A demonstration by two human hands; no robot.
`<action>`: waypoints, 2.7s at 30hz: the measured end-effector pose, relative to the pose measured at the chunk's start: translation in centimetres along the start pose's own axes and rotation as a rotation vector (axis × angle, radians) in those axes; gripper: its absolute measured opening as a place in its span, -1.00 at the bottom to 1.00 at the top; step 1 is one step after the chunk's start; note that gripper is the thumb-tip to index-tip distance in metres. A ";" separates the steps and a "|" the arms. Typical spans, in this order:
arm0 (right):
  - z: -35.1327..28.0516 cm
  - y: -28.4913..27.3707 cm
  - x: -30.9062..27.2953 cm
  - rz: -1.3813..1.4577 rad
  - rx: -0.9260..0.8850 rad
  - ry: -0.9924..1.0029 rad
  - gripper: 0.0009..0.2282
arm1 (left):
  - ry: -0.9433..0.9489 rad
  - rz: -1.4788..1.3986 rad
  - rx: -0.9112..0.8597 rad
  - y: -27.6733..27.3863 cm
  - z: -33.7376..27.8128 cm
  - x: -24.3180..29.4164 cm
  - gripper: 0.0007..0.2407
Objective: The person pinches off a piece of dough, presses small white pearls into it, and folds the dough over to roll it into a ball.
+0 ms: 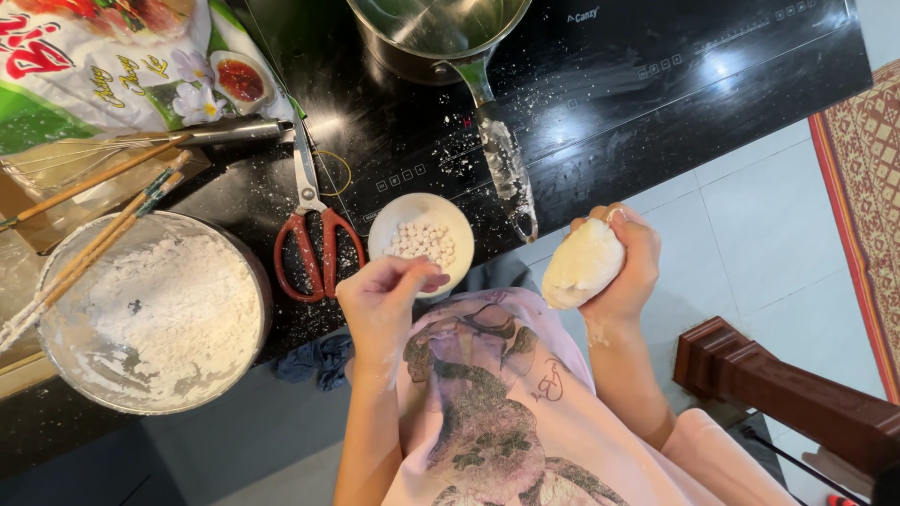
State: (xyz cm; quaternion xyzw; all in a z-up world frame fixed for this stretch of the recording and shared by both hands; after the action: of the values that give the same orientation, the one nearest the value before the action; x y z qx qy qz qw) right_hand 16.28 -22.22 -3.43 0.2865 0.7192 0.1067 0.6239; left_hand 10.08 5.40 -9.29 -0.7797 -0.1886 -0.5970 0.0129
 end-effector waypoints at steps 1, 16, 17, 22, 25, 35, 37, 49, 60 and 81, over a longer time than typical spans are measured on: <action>-0.1 0.3 0.0 0.001 0.001 -0.002 -0.79 | 0.001 0.001 -0.003 0.2 0.0 0.6 -0.91; -2.1 0.6 1.2 -0.010 0.078 -0.002 -0.78 | 0.153 0.491 0.032 0.7 -0.7 3.1 -0.89; -2.2 0.6 1.3 0.006 0.057 -0.007 -0.78 | 0.211 0.560 0.044 0.8 -0.8 3.9 -0.88; -2.7 0.9 1.1 -0.025 0.057 -0.034 -0.77 | 0.249 0.778 0.020 1.1 -0.7 4.5 -0.89; -2.8 0.3 1.5 -0.001 0.076 -0.020 -0.78 | 0.372 0.892 0.001 1.6 -0.9 4.6 -0.91; -2.5 0.6 2.3 0.045 0.153 0.076 -0.81 | 0.527 0.937 -0.149 4.2 -1.3 5.5 -0.61; -2.6 -0.2 2.6 0.005 0.216 0.084 -0.83 | 0.538 0.912 -0.135 4.1 -1.3 5.6 -0.60; -7.9 4.8 3.5 -0.786 -0.085 -0.619 -0.95 | 0.520 0.162 -0.094 7.6 -6.4 8.9 -0.55; -7.5 4.3 13.3 -0.395 -0.076 0.340 -0.70 | 0.298 0.034 0.102 0.3 -3.6 3.9 -0.66; -8.8 14.3 7.1 -0.677 -0.561 0.365 -0.56 | -0.054 -0.538 -0.059 -0.4 -3.5 3.4 -0.92</action>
State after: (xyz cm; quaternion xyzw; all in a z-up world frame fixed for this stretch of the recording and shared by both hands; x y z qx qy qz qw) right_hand 11.41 -4.96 -0.29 -0.1668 0.8134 0.1360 0.5404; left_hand 7.45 5.90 -5.23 -0.7173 -0.3717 -0.5632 -0.1738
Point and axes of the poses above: each hand's wrist, its own z-axis towards the middle knuckle, its own y-axis out of the palm, x = y × z, the point moved 8 cm from there along z, towards the middle knuckle, and after that the axes turned 4 degrees about z, right-handed, at the moved point
